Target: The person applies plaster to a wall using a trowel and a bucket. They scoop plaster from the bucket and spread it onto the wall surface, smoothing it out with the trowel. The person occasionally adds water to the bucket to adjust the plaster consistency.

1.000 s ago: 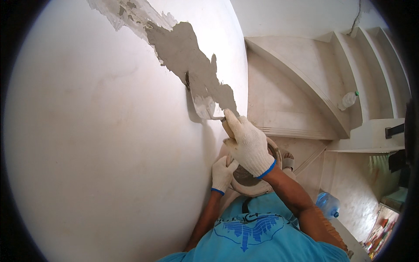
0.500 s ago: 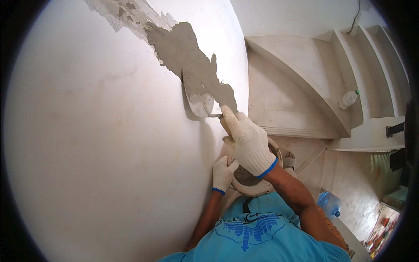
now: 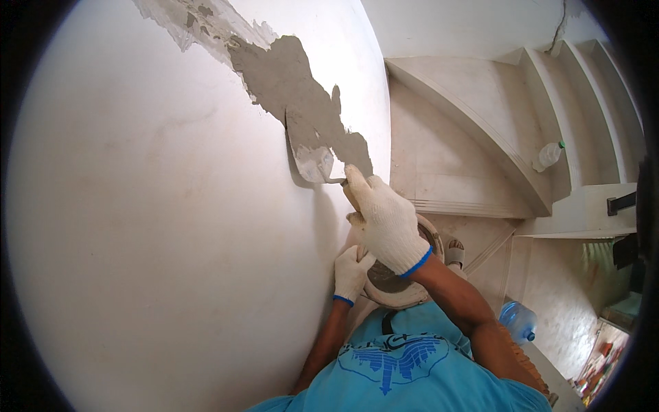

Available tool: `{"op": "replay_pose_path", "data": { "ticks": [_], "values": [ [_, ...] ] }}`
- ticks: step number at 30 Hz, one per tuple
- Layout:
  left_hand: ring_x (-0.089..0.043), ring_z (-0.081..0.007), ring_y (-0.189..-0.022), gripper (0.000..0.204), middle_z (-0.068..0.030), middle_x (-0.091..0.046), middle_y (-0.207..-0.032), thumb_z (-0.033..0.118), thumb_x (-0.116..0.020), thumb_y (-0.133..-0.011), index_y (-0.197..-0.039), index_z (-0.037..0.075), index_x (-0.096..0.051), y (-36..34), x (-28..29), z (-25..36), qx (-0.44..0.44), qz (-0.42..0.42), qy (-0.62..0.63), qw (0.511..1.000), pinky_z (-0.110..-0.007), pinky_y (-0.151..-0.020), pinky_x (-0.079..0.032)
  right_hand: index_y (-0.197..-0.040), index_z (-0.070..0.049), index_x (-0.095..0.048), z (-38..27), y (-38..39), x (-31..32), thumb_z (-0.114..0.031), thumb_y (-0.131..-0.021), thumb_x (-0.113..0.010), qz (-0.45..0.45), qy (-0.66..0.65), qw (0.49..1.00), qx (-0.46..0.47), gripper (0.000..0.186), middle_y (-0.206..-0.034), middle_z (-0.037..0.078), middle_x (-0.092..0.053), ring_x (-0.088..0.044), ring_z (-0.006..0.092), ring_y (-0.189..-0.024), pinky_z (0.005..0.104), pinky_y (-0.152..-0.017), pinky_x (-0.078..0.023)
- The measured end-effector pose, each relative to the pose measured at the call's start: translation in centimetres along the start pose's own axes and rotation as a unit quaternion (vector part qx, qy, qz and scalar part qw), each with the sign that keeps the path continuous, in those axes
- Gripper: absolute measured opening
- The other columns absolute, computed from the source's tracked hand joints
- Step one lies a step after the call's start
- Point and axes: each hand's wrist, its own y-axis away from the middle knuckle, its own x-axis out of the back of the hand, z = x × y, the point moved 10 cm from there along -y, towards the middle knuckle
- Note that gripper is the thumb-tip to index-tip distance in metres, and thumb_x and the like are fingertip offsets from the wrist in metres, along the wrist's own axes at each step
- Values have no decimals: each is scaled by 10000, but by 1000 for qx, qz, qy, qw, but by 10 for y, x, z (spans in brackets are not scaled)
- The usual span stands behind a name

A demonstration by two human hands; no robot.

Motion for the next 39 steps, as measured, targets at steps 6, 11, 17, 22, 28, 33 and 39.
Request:
{"op": "replay_pose_path", "data": {
  "ticks": [6,11,17,22,28,33,39],
  "values": [
    [-534,-99,-723,269,-14,-604,-777,196,-755,-955,-843,-26,-651,-2,-1,-3,4,0,7,1000,-326,-656,-484,-1500,-116,-475,29,14,-25,-86,-800,-805,-47,24,998,-36,775,-1040,153,-651,-701,394,-919,505,-756,-577],
    [-527,-101,-715,287,-12,-596,-772,205,-763,-949,-835,-28,-640,-3,1,-5,15,-11,-9,1000,-334,-646,-480,-1529,-125,-468,20,12,-4,-84,-783,-814,-11,9,1000,-23,823,-1063,152,-657,-704,393,-926,486,-751,-580],
    [-447,-106,-682,331,-4,-468,-722,162,-748,-922,-762,3,-506,-5,0,-14,-16,8,14,1000,-330,-610,-435,-1542,-151,-478,-11,-14,10,-89,-762,-839,30,-33,999,7,862,-1070,140,-652,-707,381,-904,474,-738,-580],
    [-451,-128,-668,318,-55,-447,-701,138,-747,-873,-760,-8,-488,-8,0,-28,-39,1,-17,999,-345,-614,-446,-1550,-158,-464,-25,-22,15,-84,-770,-837,41,-36,998,16,867,-1054,134,-644,-708,370,-897,473,-727,-579],
    [-557,-174,-686,279,-132,-597,-727,166,-753,-858,-814,-52,-585,-11,0,-28,-64,23,-25,997,-391,-669,-511,-1552,-152,-439,-26,-25,3,-96,-785,-832,33,-12,999,18,863,-1048,136,-636,-703,374,-896,477,-719,-581],
    [-637,-192,-732,278,-172,-674,-781,171,-750,-867,-927,-88,-668,-10,1,-24,-61,19,-21,998,-380,-717,-542,-1535,-130,-464,-5,-1,-12,-96,-778,-836,-35,-8,999,-32,844,-1063,146,-646,-706,385,-907,473,-725,-585],
    [-689,-203,-800,262,-170,-746,-876,126,-724,-882,-1039,-83,-719,-10,4,-34,-45,31,-24,998,-370,-782,-560,-1557,-115,-453,-17,-4,5,-86,-763,-841,18,-36,999,13,884,-1066,145,-648,-703,376,-898,465,-723,-582]
  ]
}}
